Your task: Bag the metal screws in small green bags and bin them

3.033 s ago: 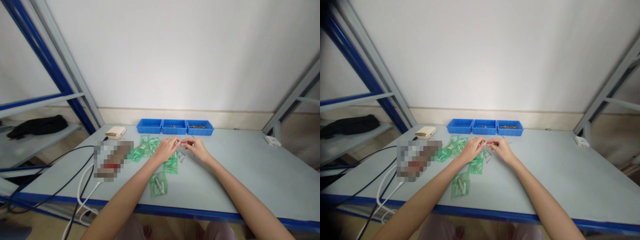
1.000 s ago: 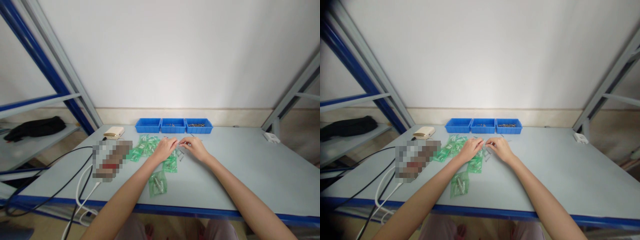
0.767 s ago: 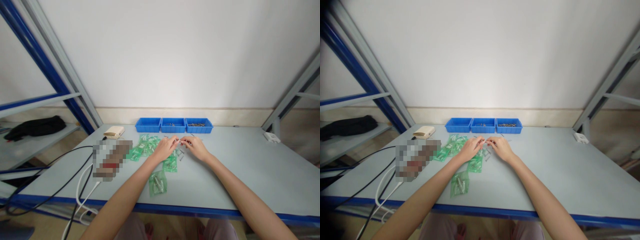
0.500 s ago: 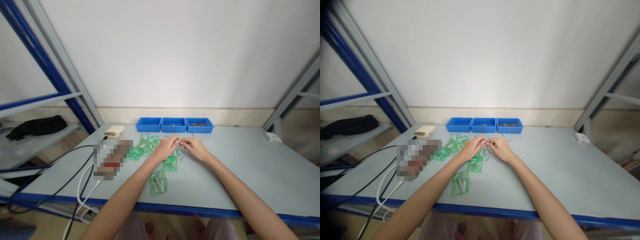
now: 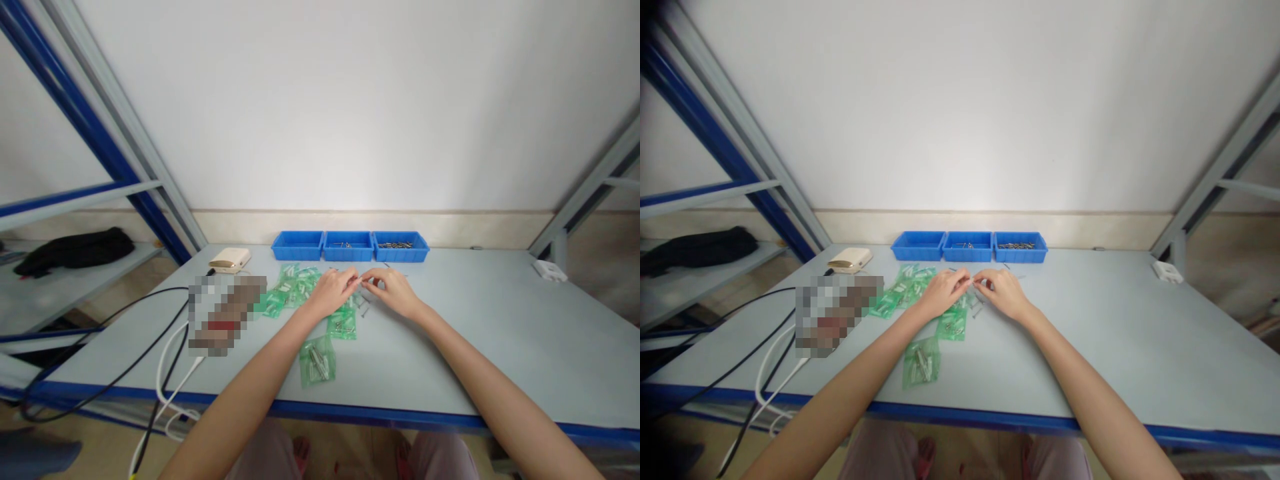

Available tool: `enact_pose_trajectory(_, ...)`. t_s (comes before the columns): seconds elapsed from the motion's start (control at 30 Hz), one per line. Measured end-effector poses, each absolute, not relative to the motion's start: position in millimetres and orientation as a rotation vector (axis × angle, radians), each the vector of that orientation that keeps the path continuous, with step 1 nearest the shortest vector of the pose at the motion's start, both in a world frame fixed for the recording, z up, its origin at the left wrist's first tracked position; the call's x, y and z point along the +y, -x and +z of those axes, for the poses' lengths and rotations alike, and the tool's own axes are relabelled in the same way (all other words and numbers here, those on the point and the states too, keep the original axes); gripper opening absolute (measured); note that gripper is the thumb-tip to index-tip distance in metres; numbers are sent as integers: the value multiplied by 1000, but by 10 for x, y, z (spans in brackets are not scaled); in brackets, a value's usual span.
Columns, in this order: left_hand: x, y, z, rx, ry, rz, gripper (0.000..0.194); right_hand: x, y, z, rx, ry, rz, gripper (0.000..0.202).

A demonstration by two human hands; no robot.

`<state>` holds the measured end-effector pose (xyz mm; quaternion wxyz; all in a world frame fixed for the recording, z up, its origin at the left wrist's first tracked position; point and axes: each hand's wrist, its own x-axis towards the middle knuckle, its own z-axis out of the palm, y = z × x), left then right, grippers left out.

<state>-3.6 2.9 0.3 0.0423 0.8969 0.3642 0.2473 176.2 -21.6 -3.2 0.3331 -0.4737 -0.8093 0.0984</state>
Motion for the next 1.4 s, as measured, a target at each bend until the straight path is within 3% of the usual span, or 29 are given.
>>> enact_pose_trajectory(0.2, 32, 41, 6, 1098, -2798, 729, 32, -211, -1777, -34, -2050, 1240, 303, 14)
enact_pose_trajectory(0.47, 19, 48, 12, 1101, -2773, 752, 26, -236, -1772, 15, -2037, 1278, 360, 22)
enact_pose_trajectory(0.77, 25, 49, 10, 1121, -2827, 742, 31, -227, -1786, 2, -2110, 1265, 334, 12)
enact_pose_trajectory(1.07, 49, 59, 12, 1120, -2764, 779, 20, -220, -1811, 11, -2054, 1263, 347, 14)
enact_pose_trajectory(1.4, 101, 79, -20, 1191, -2789, 938, 16, -188, -1808, -89, -2249, 1228, 53, 21)
